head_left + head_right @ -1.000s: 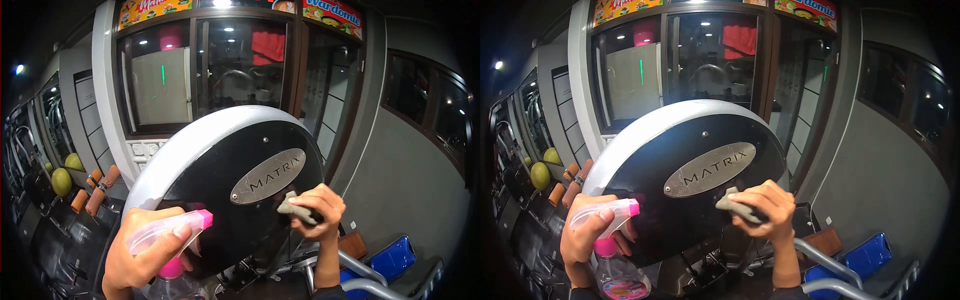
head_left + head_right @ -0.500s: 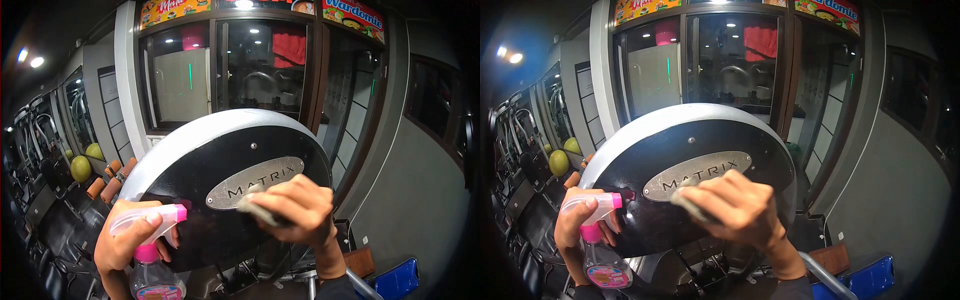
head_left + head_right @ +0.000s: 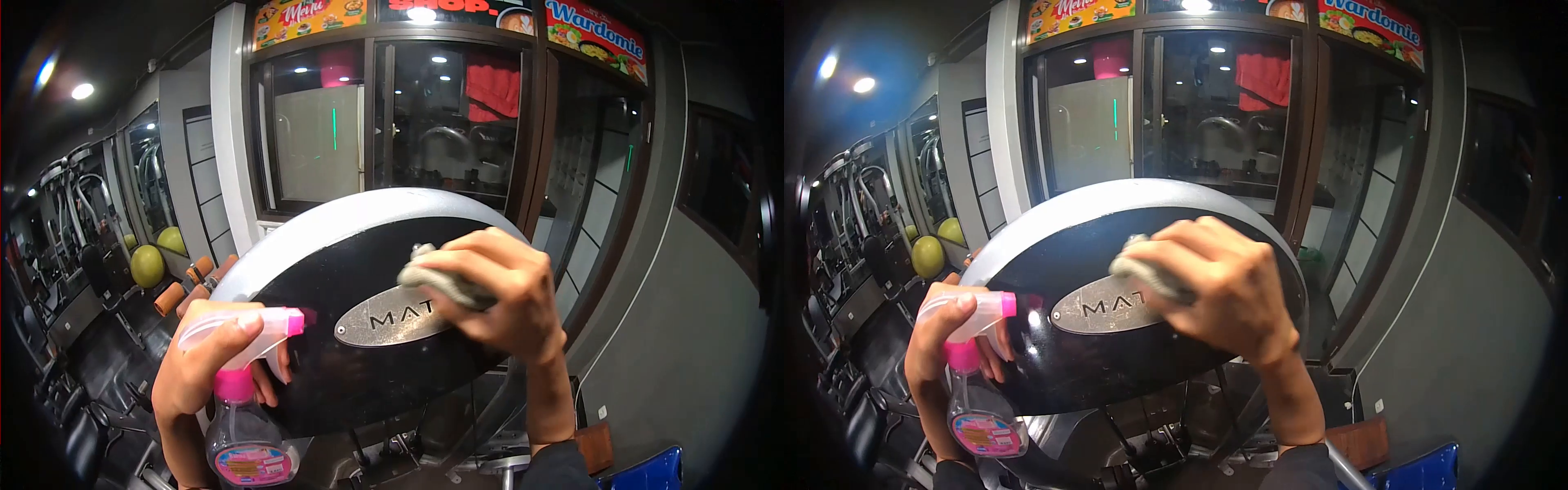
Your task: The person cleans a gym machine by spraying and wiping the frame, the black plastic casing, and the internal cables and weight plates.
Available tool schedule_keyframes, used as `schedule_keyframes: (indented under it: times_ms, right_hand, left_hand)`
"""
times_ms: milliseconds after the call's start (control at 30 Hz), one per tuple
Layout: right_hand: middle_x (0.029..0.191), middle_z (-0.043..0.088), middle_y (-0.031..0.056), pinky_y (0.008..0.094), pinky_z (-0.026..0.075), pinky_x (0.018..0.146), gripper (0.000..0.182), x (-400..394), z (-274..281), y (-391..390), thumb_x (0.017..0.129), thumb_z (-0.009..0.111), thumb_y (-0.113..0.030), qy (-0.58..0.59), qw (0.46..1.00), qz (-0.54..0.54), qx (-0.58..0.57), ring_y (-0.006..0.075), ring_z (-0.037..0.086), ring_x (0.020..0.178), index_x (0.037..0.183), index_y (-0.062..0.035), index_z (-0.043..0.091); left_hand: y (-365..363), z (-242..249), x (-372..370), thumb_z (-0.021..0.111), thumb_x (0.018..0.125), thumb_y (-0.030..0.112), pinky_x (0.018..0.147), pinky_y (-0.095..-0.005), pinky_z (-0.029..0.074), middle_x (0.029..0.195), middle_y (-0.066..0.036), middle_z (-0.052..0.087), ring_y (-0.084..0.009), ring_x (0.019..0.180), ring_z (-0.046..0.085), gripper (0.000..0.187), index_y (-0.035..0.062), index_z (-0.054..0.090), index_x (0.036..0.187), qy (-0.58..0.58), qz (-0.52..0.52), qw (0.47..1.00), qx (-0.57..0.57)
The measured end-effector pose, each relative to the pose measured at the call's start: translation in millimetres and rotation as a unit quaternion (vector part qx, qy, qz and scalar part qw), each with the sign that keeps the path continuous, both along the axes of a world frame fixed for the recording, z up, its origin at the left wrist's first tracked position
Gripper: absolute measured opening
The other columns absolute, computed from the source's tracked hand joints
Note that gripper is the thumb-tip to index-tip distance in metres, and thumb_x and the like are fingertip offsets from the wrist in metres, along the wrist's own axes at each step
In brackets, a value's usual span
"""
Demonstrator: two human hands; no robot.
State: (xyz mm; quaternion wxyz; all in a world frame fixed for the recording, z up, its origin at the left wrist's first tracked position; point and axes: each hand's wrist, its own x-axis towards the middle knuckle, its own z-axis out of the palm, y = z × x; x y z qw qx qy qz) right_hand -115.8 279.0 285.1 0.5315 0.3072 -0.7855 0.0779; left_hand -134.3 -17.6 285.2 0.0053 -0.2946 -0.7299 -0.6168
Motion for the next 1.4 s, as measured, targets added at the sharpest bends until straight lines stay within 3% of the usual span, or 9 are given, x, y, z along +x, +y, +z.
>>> schedule_keyframes:
  times_ms: [133, 200, 367, 533, 600, 800, 867, 1167, 1400]
  right_hand:
    - [0.088, 0.066, -0.0039, 0.0277, 0.052, 0.059, 0.016, -6.6, 9.0, -27.6, 0.079, 0.075, -0.020, -0.024, 0.997, 0.033, 0.072, 0.0155, 0.062, 0.070, 0.093, -0.0158, 0.069]
    - [0.087, 0.067, -0.0034, 0.0276, 0.052, 0.060, 0.019, -4.6, 13.1, -21.3, 0.078, 0.076, -0.020, -0.042, 0.995, 0.037, 0.083, 0.0161, 0.063, 0.071, 0.095, -0.0155, 0.069]
    - [0.089, 0.070, 0.0014, 0.0313, 0.055, 0.068, 0.024, -3.1, 13.9, 25.1, 0.073, 0.078, -0.014, -0.060, 0.998, 0.025, 0.027, 0.0203, 0.067, 0.076, 0.096, -0.0137, 0.073]
    - [0.088, 0.070, 0.0054, 0.0337, 0.056, 0.070, 0.022, -19.4, 23.2, 36.9, 0.072, 0.078, -0.012, -0.084, 0.996, 0.015, -0.017, 0.0231, 0.069, 0.078, 0.094, -0.0115, 0.073]
    - [0.089, 0.070, 0.0050, 0.0329, 0.056, 0.070, 0.020, -27.4, 32.8, 22.1, 0.074, 0.077, -0.013, -0.055, 0.996, 0.062, 0.035, 0.0227, 0.068, 0.079, 0.093, -0.0117, 0.073]
    - [0.082, 0.065, -0.0001, 0.0308, 0.053, 0.059, 0.013, -47.3, 46.0, -21.0, 0.080, 0.074, -0.024, 0.031, 0.987, 0.093, 0.127, 0.0187, 0.064, 0.073, 0.087, -0.0138, 0.069]
    - [0.084, 0.068, 0.0030, 0.0314, 0.054, 0.065, 0.025, -42.7, 48.8, -17.7, 0.070, 0.080, -0.016, -0.022, 0.988, 0.084, 0.126, 0.0212, 0.066, 0.073, 0.094, -0.0126, 0.072]
    - [0.085, 0.069, 0.0061, 0.0322, 0.055, 0.068, 0.019, -39.4, 43.7, 48.2, 0.074, 0.077, -0.015, -0.099, 0.995, 0.029, 0.006, 0.0238, 0.069, 0.074, 0.093, -0.0094, 0.074]
    - [0.085, 0.069, 0.0077, 0.0322, 0.055, 0.067, 0.020, -63.2, 64.2, -13.0, 0.073, 0.077, -0.012, -0.076, 0.989, 0.089, 0.085, 0.0253, 0.069, 0.075, 0.092, -0.0061, 0.073]
  left_hand:
    - [0.0, 11.9, -11.5, 0.053, 0.087, 0.053, 0.037, -0.0292, 0.051, 0.064, -0.021, 0.064, -0.0250, 0.044, 0.063, 0.067, -0.0120, 0.062, 0.076, 0.014, -0.018, 1.000, -0.003]
    - [-2.1, 22.3, -18.2, 0.054, 0.093, 0.042, 0.044, -0.0289, 0.052, 0.072, -0.018, 0.066, -0.0235, 0.049, 0.065, 0.053, -0.0094, 0.065, 0.088, 0.008, -0.074, 0.997, -0.021]
    - [-0.9, 30.1, -30.2, 0.051, 0.093, 0.045, 0.042, -0.0283, 0.051, 0.072, -0.019, 0.067, -0.0233, 0.046, 0.064, 0.056, -0.0105, 0.063, 0.090, -0.001, -0.066, 0.997, -0.032]
    - [3.7, 25.3, -36.9, 0.048, 0.093, 0.044, 0.041, -0.0292, 0.051, 0.071, -0.021, 0.067, -0.0248, 0.045, 0.063, 0.057, -0.0105, 0.063, 0.090, -0.013, -0.074, 0.997, -0.013]
    - [6.0, 23.7, -39.9, 0.048, 0.089, 0.049, 0.035, -0.0311, 0.051, 0.063, -0.024, 0.064, -0.0267, 0.038, 0.060, 0.063, -0.0110, 0.060, 0.076, -0.030, -0.043, 0.998, 0.029]
    - [-0.3, 19.5, -36.6, 0.046, 0.090, 0.050, 0.035, -0.0306, 0.050, 0.062, -0.024, 0.064, -0.0273, 0.038, 0.060, 0.063, -0.0096, 0.060, 0.074, -0.031, -0.008, 0.999, 0.040]
    - [-8.0, 19.6, -39.6, 0.045, 0.092, 0.047, 0.039, -0.0310, 0.052, 0.067, -0.024, 0.065, -0.0278, 0.042, 0.062, 0.061, -0.0103, 0.061, 0.080, -0.032, -0.025, 0.999, 0.032]
    - [-13.7, 22.4, -41.8, 0.046, 0.094, 0.042, 0.044, -0.0323, 0.054, 0.071, -0.023, 0.067, -0.0279, 0.047, 0.065, 0.056, -0.0111, 0.063, 0.085, -0.047, -0.059, 0.997, 0.016]
    - [-15.1, 27.3, -42.6, 0.048, 0.094, 0.042, 0.046, -0.0309, 0.053, 0.071, -0.022, 0.067, -0.0256, 0.048, 0.064, 0.056, -0.0109, 0.064, 0.083, -0.056, -0.088, 0.994, -0.026]
